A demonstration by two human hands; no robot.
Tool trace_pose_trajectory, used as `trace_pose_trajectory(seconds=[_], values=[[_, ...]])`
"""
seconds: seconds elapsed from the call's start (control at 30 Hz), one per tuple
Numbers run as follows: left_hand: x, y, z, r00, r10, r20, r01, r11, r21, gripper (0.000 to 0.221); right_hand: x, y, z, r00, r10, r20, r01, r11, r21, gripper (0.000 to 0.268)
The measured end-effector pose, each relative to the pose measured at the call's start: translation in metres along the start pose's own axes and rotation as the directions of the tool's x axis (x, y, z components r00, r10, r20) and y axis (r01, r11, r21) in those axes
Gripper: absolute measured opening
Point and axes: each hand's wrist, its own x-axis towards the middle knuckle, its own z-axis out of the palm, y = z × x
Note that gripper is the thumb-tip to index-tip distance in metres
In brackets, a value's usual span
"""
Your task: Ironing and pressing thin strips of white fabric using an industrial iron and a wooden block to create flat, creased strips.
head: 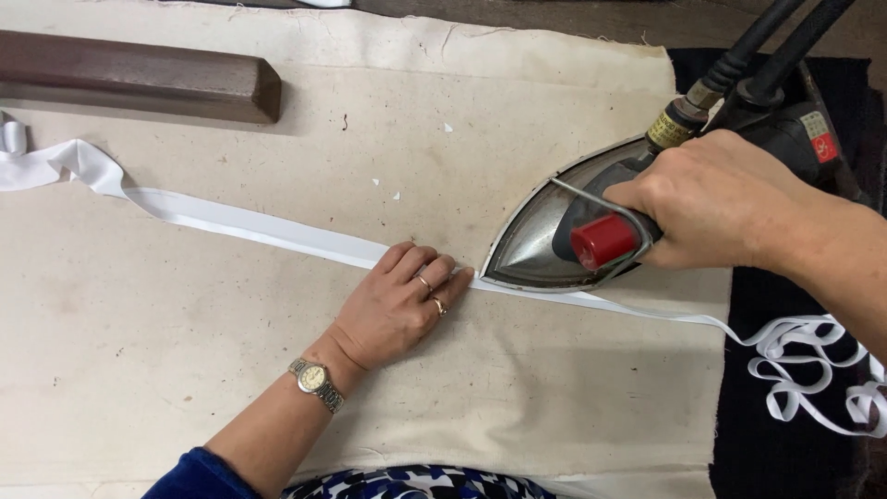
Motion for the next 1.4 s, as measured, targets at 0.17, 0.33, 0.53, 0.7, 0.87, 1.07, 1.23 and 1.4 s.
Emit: trace_pose_trajectory(seconds=[0.17,0.33,0.53,0.7,0.87,1.07,1.23,1.4], values=[[0.000,0.000,0.000,1.000,-0.004,0.007,0.004,1.000,-0.019,0.024,0.000,-0.003,-0.001,1.000,0.001,-0.018,-0.001,1.000,0.001,0.009],[-0.004,0.000,0.002,1.000,-0.025,-0.014,0.024,0.999,-0.046,0.019,0.002,-0.006,-0.003,1.000,-0.014,-0.027,0.015,0.999,0.033,0.011],[-0.013,-0.006,0.003,0.996,-0.089,0.000,0.088,0.987,-0.137,0.027,0.003,-0.008,-0.004,1.000,-0.003,-0.018,0.004,1.000,0.008,0.010],[-0.014,-0.019,-0.006,0.997,-0.067,0.048,0.071,0.993,-0.099,0.027,0.003,-0.010,-0.006,0.999,-0.005,-0.032,0.005,1.000,0.009,0.012],[-0.019,-0.024,-0.008,0.999,-0.001,0.044,0.003,0.998,-0.058,0.022,0.004,-0.011,-0.006,0.999,-0.007,-0.047,0.008,1.000,0.013,0.011],[-0.021,-0.024,-0.007,0.999,0.013,0.041,-0.011,0.999,-0.049,0.022,0.005,-0.014,-0.009,0.999,-0.002,-0.038,0.003,1.000,0.014,0.012],[-0.022,-0.024,-0.007,1.000,0.017,0.012,-0.017,0.997,-0.075,0.021,0.007,-0.018,-0.014,0.999,0.006,-0.041,-0.005,1.000,0.014,0.012],[-0.023,-0.024,-0.005,1.000,0.006,-0.005,-0.006,0.997,-0.082,0.020,0.008,-0.024,-0.021,1.000,0.007,-0.024,-0.007,0.999,0.032,0.017]])
